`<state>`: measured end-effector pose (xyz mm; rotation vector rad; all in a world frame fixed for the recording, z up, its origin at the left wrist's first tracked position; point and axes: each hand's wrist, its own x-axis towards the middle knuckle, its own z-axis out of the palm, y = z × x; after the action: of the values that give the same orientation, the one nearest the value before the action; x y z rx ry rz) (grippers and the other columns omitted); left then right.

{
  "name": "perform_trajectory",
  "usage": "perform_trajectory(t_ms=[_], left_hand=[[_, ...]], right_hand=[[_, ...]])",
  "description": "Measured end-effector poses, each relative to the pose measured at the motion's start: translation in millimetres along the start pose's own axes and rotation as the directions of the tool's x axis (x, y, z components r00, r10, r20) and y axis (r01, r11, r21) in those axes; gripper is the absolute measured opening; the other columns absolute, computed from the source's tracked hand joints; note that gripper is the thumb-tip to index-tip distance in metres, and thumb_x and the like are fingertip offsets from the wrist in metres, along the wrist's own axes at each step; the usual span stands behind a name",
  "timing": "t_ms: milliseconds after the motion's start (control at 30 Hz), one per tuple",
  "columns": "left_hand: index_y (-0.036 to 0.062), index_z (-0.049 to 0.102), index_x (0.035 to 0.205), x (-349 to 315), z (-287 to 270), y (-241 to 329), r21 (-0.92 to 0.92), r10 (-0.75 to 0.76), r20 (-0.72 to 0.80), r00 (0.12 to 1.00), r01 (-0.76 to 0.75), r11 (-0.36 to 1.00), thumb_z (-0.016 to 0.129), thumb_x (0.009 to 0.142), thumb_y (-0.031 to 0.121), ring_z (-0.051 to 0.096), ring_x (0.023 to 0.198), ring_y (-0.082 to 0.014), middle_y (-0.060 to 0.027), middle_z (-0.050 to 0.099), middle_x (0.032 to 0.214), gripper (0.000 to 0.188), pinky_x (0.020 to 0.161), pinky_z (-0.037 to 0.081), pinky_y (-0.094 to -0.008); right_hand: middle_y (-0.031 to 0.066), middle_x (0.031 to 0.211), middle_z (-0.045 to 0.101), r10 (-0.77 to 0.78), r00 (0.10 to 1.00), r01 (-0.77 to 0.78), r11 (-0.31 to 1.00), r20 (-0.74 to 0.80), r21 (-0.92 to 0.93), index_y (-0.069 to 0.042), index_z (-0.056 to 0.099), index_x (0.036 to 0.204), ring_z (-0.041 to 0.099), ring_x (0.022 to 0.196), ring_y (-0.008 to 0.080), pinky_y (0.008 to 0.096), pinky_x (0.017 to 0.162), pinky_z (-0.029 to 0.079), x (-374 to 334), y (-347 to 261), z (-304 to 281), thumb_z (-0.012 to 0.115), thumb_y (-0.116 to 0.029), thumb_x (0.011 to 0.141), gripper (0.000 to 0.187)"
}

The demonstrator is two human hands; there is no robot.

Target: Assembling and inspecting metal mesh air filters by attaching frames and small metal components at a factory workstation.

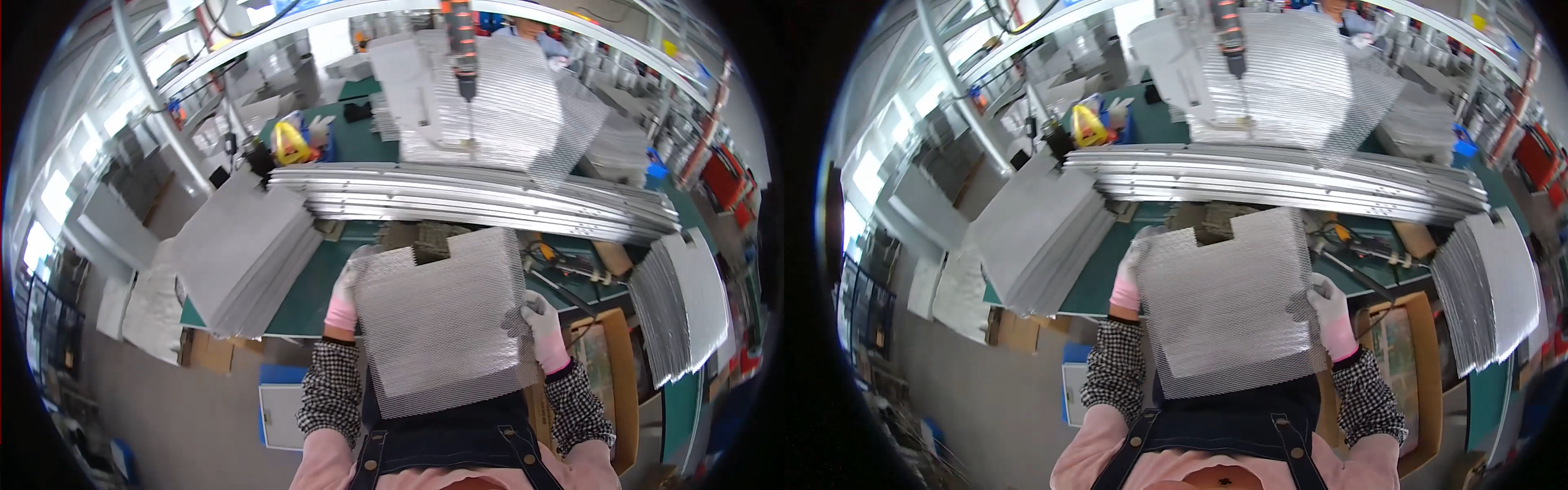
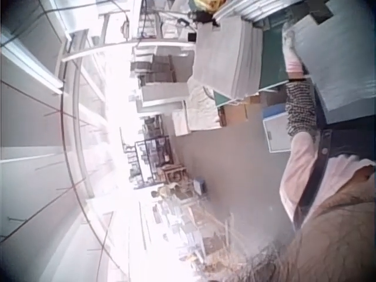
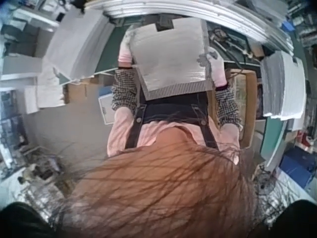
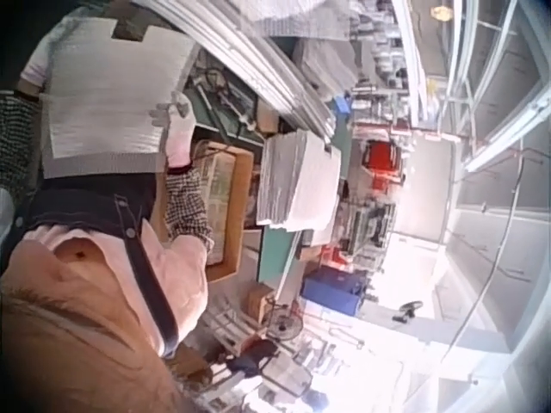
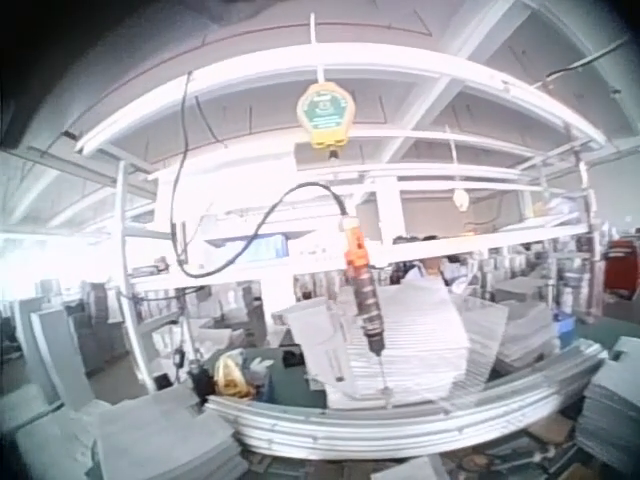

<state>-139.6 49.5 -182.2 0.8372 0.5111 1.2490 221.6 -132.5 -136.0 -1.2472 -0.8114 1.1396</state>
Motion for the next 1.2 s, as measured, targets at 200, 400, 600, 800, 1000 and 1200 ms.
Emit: perform_trajectory(t_ms=[200,400,600,800,1000,1200], left_hand=[[0.0006,0.047,0.139,-9.3,7.8,2.4,-0.064,-0.021,0.006,1.0,0.021,0.998,0.064,0.09,0.025,0.056,0.122,-0.0272,-0.0144,0.056,0.135,0.058,0.105,0.045,-0.0385],[0.0049,0.055,0.126,-7.8,2.8,-5.1,-0.098,-0.013,0.046,0.999,0.018,0.995,0.066,0.091,0.032,0.056,0.119,-0.0251,-0.0119,0.058,0.13,0.046,0.104,0.044,-0.0379],[0.0078,0.059,0.116,-7.2,14.0,-5.0,-0.416,-0.053,0.068,0.996,0.076,0.906,0.058,0.097,0.036,0.055,0.119,-0.0266,-0.0125,0.059,0.128,0.034,0.105,0.043,-0.0424],[0.0054,0.06,0.113,-13.1,19.5,-3.8,-0.204,0.028,0.039,0.999,-0.019,0.979,0.049,0.1,0.05,0.052,0.122,-0.0285,-0.0141,0.057,0.129,0.047,0.106,0.042,-0.0442],[0.0058,0.06,0.113,-14.3,27.4,-2.3,-0.262,-0.005,0.015,1.0,0.009,0.965,0.049,0.101,0.042,0.052,0.122,-0.028,-0.0139,0.058,0.128,0.04,0.107,0.041,-0.0436],[0.0084,0.06,0.11,-19.1,30.2,6.4,0.039,0.073,0.051,0.996,-0.075,0.996,0.065,0.089,0.031,0.052,0.122,-0.0264,-0.0123,0.058,0.126,0.031,0.108,0.038,-0.0412]], right_hand=[[0.0083,0.107,0.066,0.062,0.998,-0.057,0.992,0.034,-0.115,0.006,0.057,0.121,0.063,0.094,0.0144,0.0275,0.086,0.051,10.2,-9.1,6.6,0.049,0.003,0.094,0.029],[0.0058,0.109,0.065,0.051,0.999,-0.05,0.994,0.011,-0.102,0.006,0.058,0.122,0.062,0.097,0.0111,0.0247,0.087,0.049,28.0,12.5,-0.4,0.049,0.005,0.094,0.029],[0.0043,0.105,0.064,0.101,0.995,-0.102,0.985,-0.011,-0.141,0.004,0.058,0.122,0.062,0.093,0.0121,0.0253,0.085,0.05,37.9,21.3,-7.4,0.051,0.005,0.093,0.029],[0.0037,0.103,0.064,0.072,0.997,-0.07,0.996,0.023,-0.055,0.003,0.058,0.12,0.062,0.089,0.0118,0.0256,0.079,0.052,36.5,18.0,-5.6,0.051,0.004,0.093,0.028],[0.0032,0.101,0.064,0.054,0.998,-0.052,0.991,0.018,-0.127,0.002,0.058,0.12,0.061,0.088,0.0098,0.0233,0.079,0.05,36.7,20.5,-8.1,0.05,0.004,0.094,0.028],[0.006,0.102,0.064,0.021,0.997,-0.011,0.989,0.069,-0.145,0.0,0.058,0.122,0.061,0.093,0.0139,0.0259,0.085,0.048,40.3,28.0,-13.8,0.055,0.002,0.091,0.031]])
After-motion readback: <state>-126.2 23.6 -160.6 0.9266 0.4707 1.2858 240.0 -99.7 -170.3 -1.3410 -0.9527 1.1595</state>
